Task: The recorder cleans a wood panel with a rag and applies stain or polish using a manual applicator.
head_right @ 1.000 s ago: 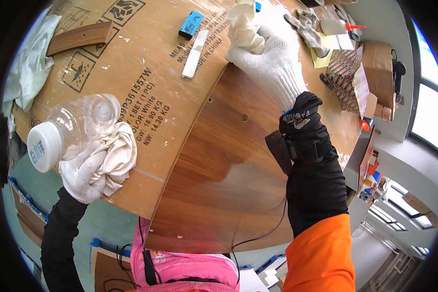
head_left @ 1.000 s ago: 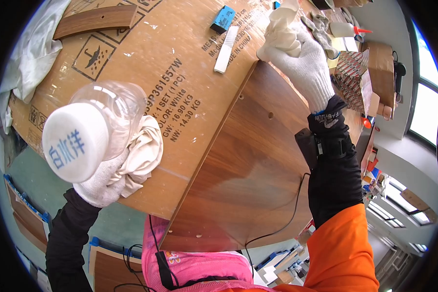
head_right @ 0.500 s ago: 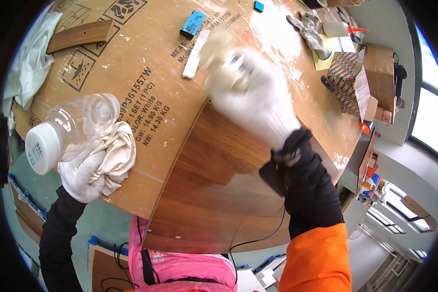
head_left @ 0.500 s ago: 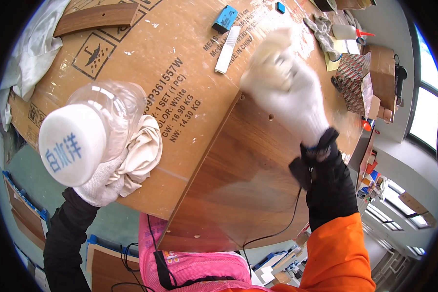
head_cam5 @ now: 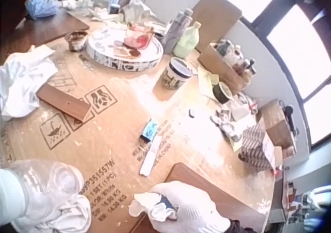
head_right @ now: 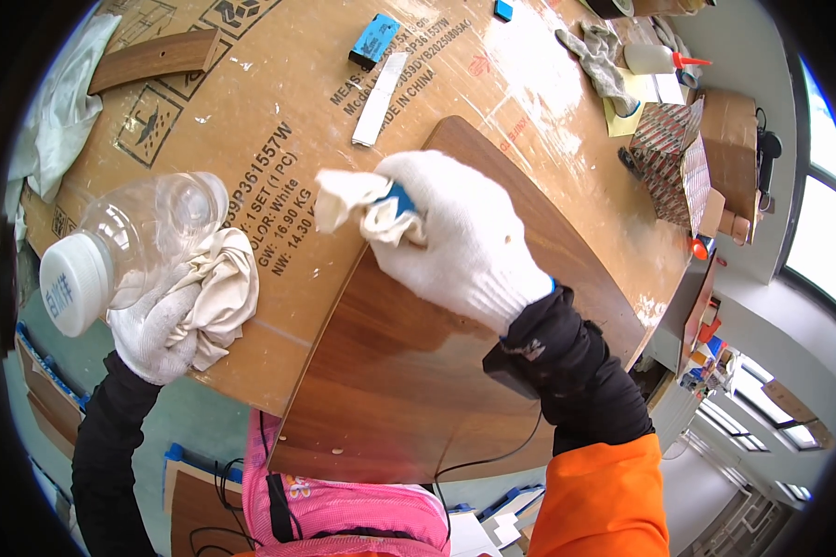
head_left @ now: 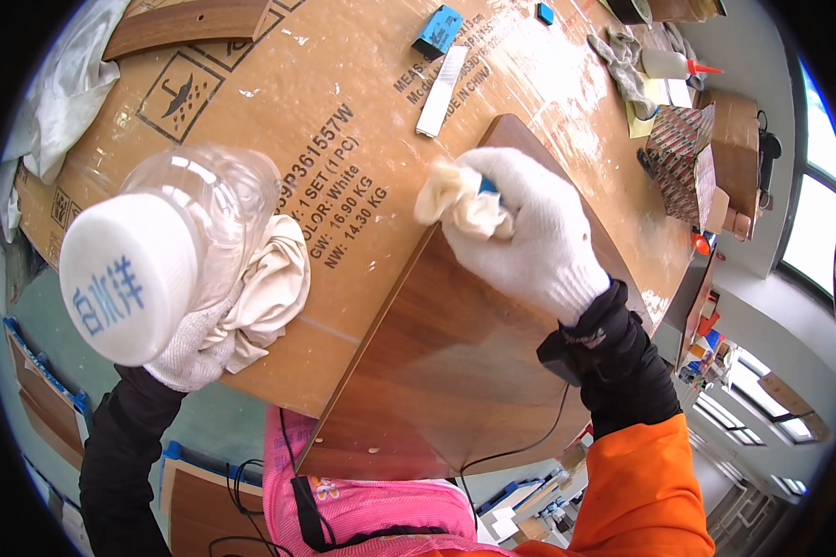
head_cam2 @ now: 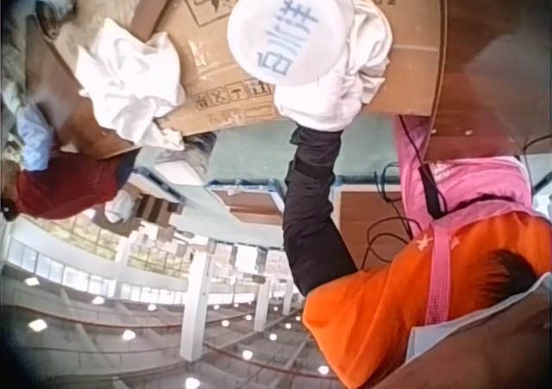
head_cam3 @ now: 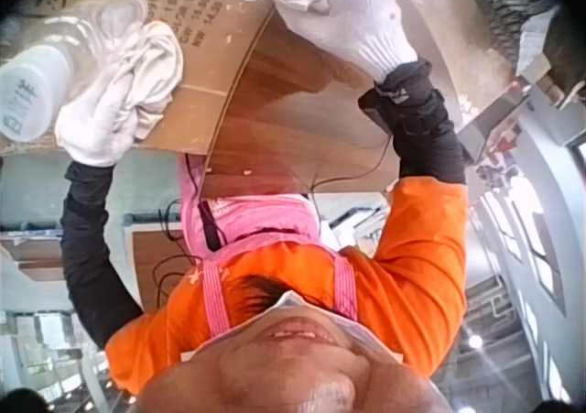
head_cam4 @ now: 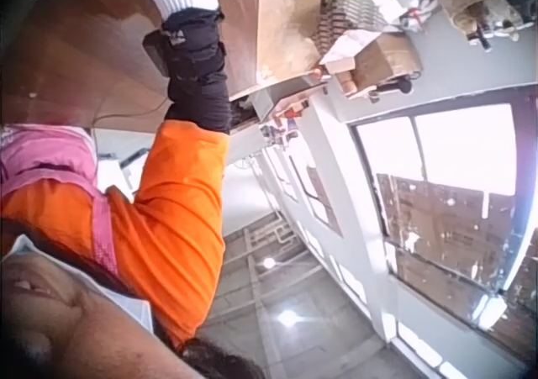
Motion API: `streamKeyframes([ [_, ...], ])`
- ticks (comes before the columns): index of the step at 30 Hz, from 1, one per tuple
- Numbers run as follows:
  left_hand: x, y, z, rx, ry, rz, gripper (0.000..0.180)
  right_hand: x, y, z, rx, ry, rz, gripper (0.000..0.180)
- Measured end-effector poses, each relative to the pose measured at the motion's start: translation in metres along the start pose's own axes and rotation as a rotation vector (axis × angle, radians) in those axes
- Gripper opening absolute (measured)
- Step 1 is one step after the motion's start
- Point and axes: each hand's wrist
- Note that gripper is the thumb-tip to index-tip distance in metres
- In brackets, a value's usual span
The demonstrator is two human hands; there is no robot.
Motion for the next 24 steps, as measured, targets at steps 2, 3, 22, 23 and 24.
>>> streamKeyframes([
  [2,-0.001,0.000,0.000,-0.013,0.037,0.012,0.045,0.003,0.000,0.005,0.063,-0.089,-0.086,0.017],
  [3,-0.001,0.001,0.000,0.024,0.011,-0.008,0.045,0.005,0.002,0.010,0.148,0.024,-0.182,0.018],
  [22,0.000,-0.003,0.001,-0.010,0.046,-0.026,0.048,-0.025,-0.067,-0.064,0.125,-0.266,0.006,0.034],
  [23,0.000,-0.002,0.002,-0.032,0.052,-0.024,0.048,-0.025,-0.070,-0.063,0.124,-0.319,0.051,0.033],
  [24,0.001,-0.002,0.003,-0.014,0.045,-0.025,0.048,-0.022,-0.067,-0.058,0.050,-0.233,0.014,0.030],
])
Point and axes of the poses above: each hand's wrist, its own z-axis towards the middle knuckle, its own x-axis out of the back of the hand, y = z × x, and after that the axes turned 6 degrees about y, right-handed
